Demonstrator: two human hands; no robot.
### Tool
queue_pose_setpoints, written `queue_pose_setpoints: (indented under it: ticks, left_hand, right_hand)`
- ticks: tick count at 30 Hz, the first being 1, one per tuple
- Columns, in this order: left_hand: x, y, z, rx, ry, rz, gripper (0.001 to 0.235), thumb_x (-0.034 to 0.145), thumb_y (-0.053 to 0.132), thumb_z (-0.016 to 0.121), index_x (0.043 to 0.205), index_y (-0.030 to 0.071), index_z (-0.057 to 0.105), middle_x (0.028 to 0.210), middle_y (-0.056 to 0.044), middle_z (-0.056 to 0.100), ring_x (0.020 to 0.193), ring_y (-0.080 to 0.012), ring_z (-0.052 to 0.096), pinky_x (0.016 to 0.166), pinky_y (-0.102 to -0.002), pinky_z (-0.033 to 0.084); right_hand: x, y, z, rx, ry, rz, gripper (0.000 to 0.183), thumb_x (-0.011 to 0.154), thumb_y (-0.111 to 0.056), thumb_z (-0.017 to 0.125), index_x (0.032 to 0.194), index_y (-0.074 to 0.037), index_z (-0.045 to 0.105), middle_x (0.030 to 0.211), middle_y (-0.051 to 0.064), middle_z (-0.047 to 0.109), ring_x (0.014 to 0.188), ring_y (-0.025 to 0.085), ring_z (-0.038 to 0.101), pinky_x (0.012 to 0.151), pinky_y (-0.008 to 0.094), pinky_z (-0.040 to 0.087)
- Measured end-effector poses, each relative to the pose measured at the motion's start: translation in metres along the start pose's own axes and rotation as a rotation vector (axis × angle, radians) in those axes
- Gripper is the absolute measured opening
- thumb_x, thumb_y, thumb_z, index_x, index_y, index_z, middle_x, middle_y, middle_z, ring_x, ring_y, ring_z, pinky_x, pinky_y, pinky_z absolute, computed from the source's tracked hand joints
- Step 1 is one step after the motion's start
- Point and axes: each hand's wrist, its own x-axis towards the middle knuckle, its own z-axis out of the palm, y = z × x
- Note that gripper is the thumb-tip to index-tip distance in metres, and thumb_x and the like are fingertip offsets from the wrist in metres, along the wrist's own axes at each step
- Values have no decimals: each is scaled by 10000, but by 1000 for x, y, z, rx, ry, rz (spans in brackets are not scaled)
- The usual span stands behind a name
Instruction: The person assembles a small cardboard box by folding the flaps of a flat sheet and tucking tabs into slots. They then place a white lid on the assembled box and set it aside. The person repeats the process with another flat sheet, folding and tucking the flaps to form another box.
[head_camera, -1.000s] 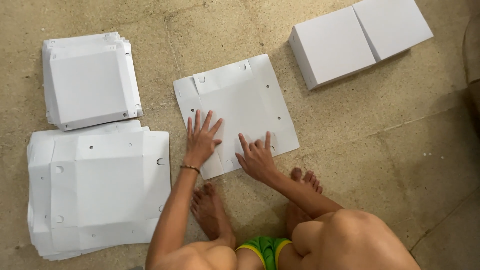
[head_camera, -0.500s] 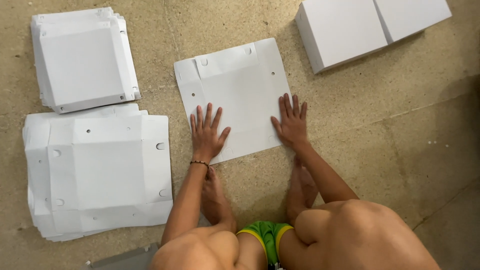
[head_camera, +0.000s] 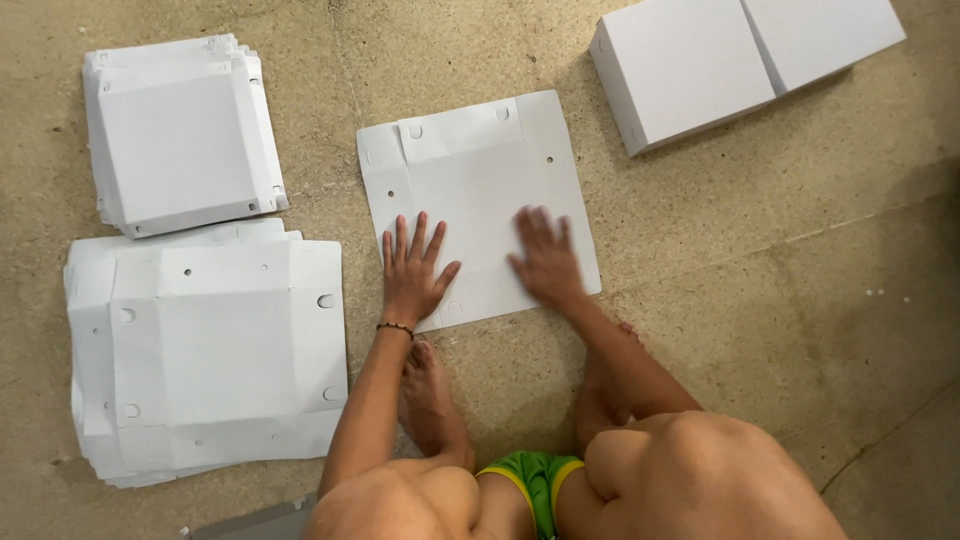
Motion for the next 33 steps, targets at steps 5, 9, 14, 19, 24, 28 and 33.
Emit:
queue_pose_setpoints:
  ticks: [5, 9, 14, 19, 24, 28, 33]
  left_hand:
    - [21, -7, -1, 174, 97, 35, 612, 880, 594, 330, 1385, 250, 343, 1451, -64, 282, 1334, -366, 185, 1061, -538, 139]
    - [34, 27, -20, 184, 117, -232, 598, 839, 445, 533, 1358, 185, 389, 1433, -95, 296, 1313, -404, 204, 1034, -588, 173]
    - [2, 49, 13, -43, -17, -324, 652, 832, 592, 407, 1387, 263, 309, 1444, -157, 231, 1279, -535, 132, 978, -692, 80]
    - [-6, 52, 9, 63, 49, -114, 642, 859, 593, 363, 1405, 271, 263, 1436, -210, 212, 1245, -596, 123, 963, -705, 70]
    - [-5, 60, 10, -4, -131, -60, 617, 850, 620, 322, 1349, 260, 371, 1470, -152, 170, 1278, -564, 76, 996, -692, 23]
    - [-2, 58, 14, 3, -56, -27, 631, 864, 620, 286, 1412, 316, 211, 1465, -164, 159, 1270, -564, 94, 993, -682, 39]
    - [-3, 62, 10, -20, 0, -12, 629, 865, 603, 325, 1412, 308, 229, 1460, -164, 189, 1275, -556, 106, 1006, -662, 41]
  right_hand:
    - [-6, 27, -26, -132, -15, 161, 631, 939, -499, 292, 1371, -43, 355, 1412, 149, 345, 1322, 265, 290, 1084, 510, 15]
    - [-5, -42, -85, -215, -59, 186, 679, 857, -544, 411, 1151, 53, 546, 1117, 263, 543, 975, 355, 566, 978, 590, 248]
    - [-32, -71, -30, 53, -99, 37, 364, 848, -410, 445, 789, -90, 608, 647, 110, 555, 631, 295, 613, 765, 543, 393]
    - [28, -43, -26, 53, 240, -151, 374, 827, -351, 526, 1121, -127, 583, 931, 95, 606, 832, 256, 582, 881, 520, 371]
    - [79, -28, -3, 43, 41, -307, 599, 890, -465, 379, 1407, -176, 287, 1461, 75, 259, 1348, 289, 209, 1079, 495, 125]
    - [102, 19, -17, 66, -214, -138, 610, 904, -537, 330, 1397, -179, 317, 1460, 43, 274, 1358, 286, 179, 1088, 546, 92]
    - [105, 42, -38, 128, -372, 260, 681, 946, -556, 177, 1440, -88, 151, 1495, 119, 111, 1374, 307, 48, 1083, 554, -8]
